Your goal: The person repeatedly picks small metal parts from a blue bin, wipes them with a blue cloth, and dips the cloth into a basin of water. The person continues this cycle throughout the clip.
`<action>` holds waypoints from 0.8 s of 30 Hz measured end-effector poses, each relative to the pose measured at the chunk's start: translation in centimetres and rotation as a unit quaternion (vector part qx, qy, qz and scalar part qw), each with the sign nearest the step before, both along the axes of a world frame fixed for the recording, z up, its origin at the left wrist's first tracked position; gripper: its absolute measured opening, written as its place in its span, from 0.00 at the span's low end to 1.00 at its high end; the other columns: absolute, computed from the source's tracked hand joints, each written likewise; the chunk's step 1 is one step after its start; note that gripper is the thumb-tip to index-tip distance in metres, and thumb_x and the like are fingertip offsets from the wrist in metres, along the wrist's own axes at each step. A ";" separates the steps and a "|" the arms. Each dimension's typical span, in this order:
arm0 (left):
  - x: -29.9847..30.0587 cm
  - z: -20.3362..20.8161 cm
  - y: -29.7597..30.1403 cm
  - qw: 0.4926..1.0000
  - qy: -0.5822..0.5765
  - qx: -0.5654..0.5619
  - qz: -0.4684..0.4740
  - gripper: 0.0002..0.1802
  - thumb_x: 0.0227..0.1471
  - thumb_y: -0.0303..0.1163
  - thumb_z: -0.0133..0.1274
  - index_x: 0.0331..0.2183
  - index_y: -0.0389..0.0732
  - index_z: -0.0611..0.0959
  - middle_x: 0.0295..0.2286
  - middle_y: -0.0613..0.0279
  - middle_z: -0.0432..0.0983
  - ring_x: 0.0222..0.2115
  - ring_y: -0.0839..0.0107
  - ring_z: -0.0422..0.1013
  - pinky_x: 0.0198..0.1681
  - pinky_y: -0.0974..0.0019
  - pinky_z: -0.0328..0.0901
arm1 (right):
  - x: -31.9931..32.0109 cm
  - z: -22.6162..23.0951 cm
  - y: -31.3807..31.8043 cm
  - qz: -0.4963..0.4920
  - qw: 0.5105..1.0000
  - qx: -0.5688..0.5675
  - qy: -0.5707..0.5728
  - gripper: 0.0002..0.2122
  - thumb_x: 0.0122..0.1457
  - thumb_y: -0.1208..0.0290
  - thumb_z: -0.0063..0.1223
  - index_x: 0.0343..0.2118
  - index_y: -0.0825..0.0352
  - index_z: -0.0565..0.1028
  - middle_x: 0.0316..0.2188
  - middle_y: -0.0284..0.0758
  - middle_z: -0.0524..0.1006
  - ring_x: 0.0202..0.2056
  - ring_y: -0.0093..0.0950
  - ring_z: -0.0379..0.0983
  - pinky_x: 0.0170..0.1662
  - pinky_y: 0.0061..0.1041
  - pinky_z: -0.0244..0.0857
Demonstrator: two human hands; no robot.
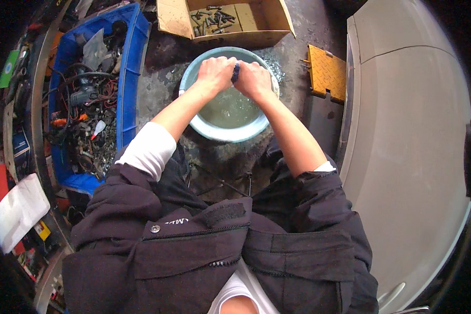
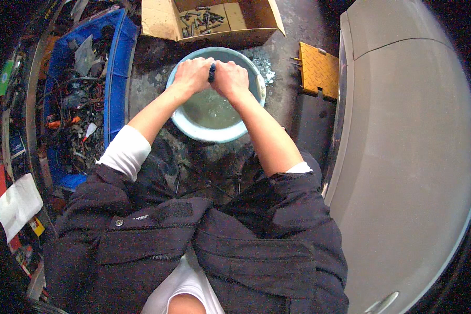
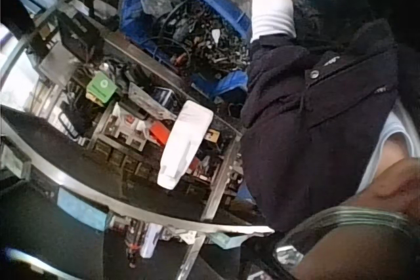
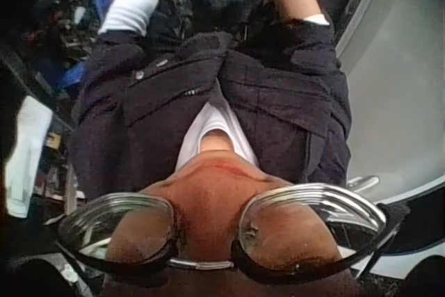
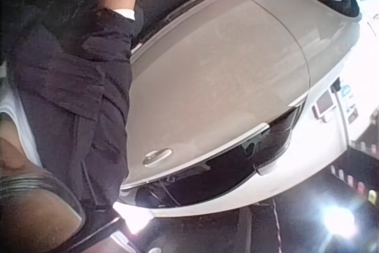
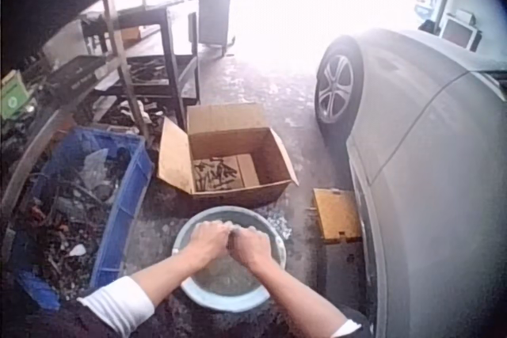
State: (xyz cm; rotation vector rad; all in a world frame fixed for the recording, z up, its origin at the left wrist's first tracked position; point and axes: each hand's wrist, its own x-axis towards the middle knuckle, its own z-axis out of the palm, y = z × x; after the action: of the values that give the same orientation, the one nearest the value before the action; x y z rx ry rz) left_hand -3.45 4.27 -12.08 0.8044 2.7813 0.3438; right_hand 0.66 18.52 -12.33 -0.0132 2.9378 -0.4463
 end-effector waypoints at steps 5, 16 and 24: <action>-1.4 2.1 -2.4 0.982 -0.038 0.173 -0.060 0.34 0.35 0.27 0.69 0.48 0.45 0.76 0.44 0.49 0.77 0.48 0.47 0.74 0.53 0.51 0.71 | -1.0 4.4 2.0 0.036 0.993 -0.060 -0.092 0.29 0.47 0.58 0.72 0.52 0.58 0.72 0.48 0.40 0.81 0.55 0.41 0.75 0.56 0.44 0.71; -2.1 9.1 -3.4 0.915 -0.148 0.356 -0.114 0.32 0.33 0.33 0.77 0.46 0.43 0.87 0.41 0.56 0.81 0.44 0.65 0.77 0.54 0.62 0.70 | 1.1 13.0 5.0 0.095 0.958 -0.253 -0.101 0.39 0.47 0.51 0.77 0.59 0.67 0.72 0.49 0.48 0.80 0.53 0.42 0.78 0.57 0.38 0.70; -1.4 9.9 -2.2 0.857 -0.207 0.471 -0.033 0.50 0.35 0.17 0.64 0.64 0.47 0.72 0.48 0.60 0.78 0.50 0.70 0.74 0.60 0.64 0.66 | 1.3 12.1 6.8 0.084 0.967 -0.188 0.149 0.20 0.57 0.54 0.66 0.47 0.63 0.83 0.45 0.40 0.81 0.47 0.44 0.78 0.52 0.41 0.72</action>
State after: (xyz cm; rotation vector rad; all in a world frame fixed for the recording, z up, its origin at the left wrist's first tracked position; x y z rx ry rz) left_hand -4.88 2.11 -2.17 0.8401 2.0612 1.7076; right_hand 1.93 25.33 -0.22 -0.4064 3.0472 -1.0490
